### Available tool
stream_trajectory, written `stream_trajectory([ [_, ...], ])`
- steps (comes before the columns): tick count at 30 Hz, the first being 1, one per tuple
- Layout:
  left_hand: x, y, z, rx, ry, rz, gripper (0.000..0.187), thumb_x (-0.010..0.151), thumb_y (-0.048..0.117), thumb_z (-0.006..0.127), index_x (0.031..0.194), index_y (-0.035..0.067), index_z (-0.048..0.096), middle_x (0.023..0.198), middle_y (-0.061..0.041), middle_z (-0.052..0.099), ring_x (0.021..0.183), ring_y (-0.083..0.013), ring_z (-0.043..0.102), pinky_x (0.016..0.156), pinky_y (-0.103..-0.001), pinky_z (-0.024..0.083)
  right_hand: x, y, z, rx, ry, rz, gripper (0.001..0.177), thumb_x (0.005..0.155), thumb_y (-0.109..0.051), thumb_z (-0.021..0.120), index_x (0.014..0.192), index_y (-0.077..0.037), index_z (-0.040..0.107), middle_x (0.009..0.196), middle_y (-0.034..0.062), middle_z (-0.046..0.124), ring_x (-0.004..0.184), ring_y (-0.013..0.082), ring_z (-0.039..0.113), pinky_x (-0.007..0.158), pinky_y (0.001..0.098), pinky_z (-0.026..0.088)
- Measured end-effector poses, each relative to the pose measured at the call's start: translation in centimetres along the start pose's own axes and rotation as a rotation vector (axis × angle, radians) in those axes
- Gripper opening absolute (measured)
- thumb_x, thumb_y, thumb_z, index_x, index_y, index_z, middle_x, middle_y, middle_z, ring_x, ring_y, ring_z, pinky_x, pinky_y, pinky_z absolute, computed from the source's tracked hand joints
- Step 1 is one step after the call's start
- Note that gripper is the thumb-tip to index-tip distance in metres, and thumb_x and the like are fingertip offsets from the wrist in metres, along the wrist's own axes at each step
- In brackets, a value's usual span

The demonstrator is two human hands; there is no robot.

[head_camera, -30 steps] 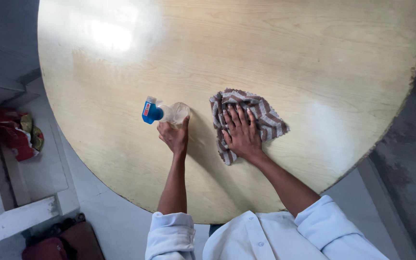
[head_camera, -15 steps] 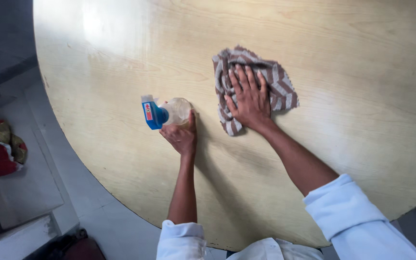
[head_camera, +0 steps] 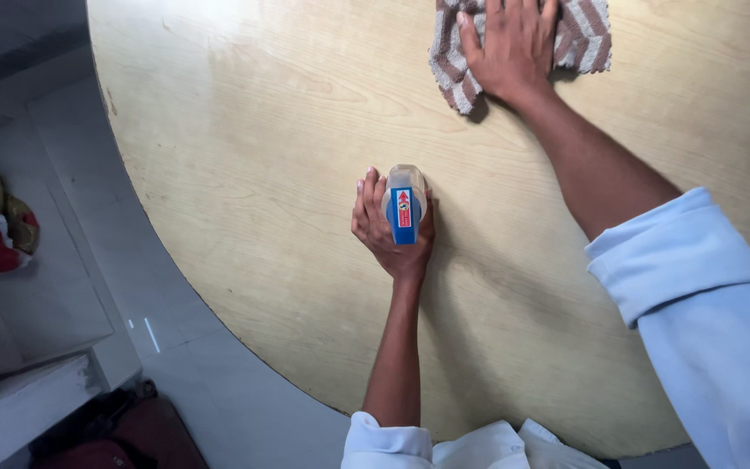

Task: The person cleans a round wooden table by spraying a cleaning solution and wiping the surface with a striped cloth. The person moves around the table, repeatedly spraying and wiping different sections until the entire surface is covered.

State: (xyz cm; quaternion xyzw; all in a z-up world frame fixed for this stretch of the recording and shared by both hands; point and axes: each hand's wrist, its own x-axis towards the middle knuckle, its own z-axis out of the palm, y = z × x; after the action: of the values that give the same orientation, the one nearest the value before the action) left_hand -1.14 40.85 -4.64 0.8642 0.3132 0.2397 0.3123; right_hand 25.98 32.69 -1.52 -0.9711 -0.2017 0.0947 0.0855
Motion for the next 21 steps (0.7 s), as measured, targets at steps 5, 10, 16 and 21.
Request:
stream_trajectory([
  [5, 0.1, -0.1, -0.2, 0.015, 0.002, 0.008, 0.071, 0.085, 0.049, 0.078, 0.138, 0.006, 0.058, 0.152, -0.010, 0.054, 0.147, -0.0322, 0.044, 0.120, -0.052, 0.029, -6.9, -1.0, 3.2, -0.033, 0.126, -0.199, 0.075, 0.110, -0.051, 0.034, 0.167, -0.004, 0.019, 0.175, 0.0168, 0.007, 0.162, 0.0329, 0.008, 0.128, 0.0553, 0.003],
  [10, -0.6, -0.9, 0.0, -0.001, -0.049, -0.083, 0.069, 0.091, 0.058, 0.071, 0.124, -0.003, 0.063, 0.135, -0.018, 0.063, 0.141, -0.0360, 0.049, 0.121, -0.049, 0.034, -20.6, -2.7, 5.7, -0.074, 0.050, -0.276, 0.070, 0.106, -0.049, 0.036, 0.161, -0.008, 0.026, 0.173, 0.0128, 0.016, 0.160, 0.0297, 0.013, 0.127, 0.0551, 0.011],
  [16, -1.8, -2.4, 1.6, -0.159, 0.185, 0.030, 0.066, 0.092, 0.055, 0.077, 0.089, -0.010, 0.069, 0.101, -0.030, 0.069, 0.116, -0.0470, 0.053, 0.108, -0.057, 0.037, -29.4, -3.7, 6.1, 0.011, 0.082, -0.310, 0.069, 0.098, -0.040, 0.054, 0.156, -0.005, 0.038, 0.166, 0.0152, 0.029, 0.154, 0.0314, 0.026, 0.124, 0.0541, 0.017],
  [21, -1.7, -3.5, 2.4, -0.099, 0.135, -0.015, 0.066, 0.086, 0.052, 0.082, 0.069, -0.009, 0.061, 0.084, -0.027, 0.066, 0.107, -0.0476, 0.058, 0.108, -0.057, 0.040, -27.0, -3.8, 5.8, 0.008, 0.033, -0.314, 0.073, 0.094, -0.046, 0.057, 0.155, -0.010, 0.039, 0.163, 0.0129, 0.034, 0.151, 0.0299, 0.030, 0.124, 0.0530, 0.017],
])
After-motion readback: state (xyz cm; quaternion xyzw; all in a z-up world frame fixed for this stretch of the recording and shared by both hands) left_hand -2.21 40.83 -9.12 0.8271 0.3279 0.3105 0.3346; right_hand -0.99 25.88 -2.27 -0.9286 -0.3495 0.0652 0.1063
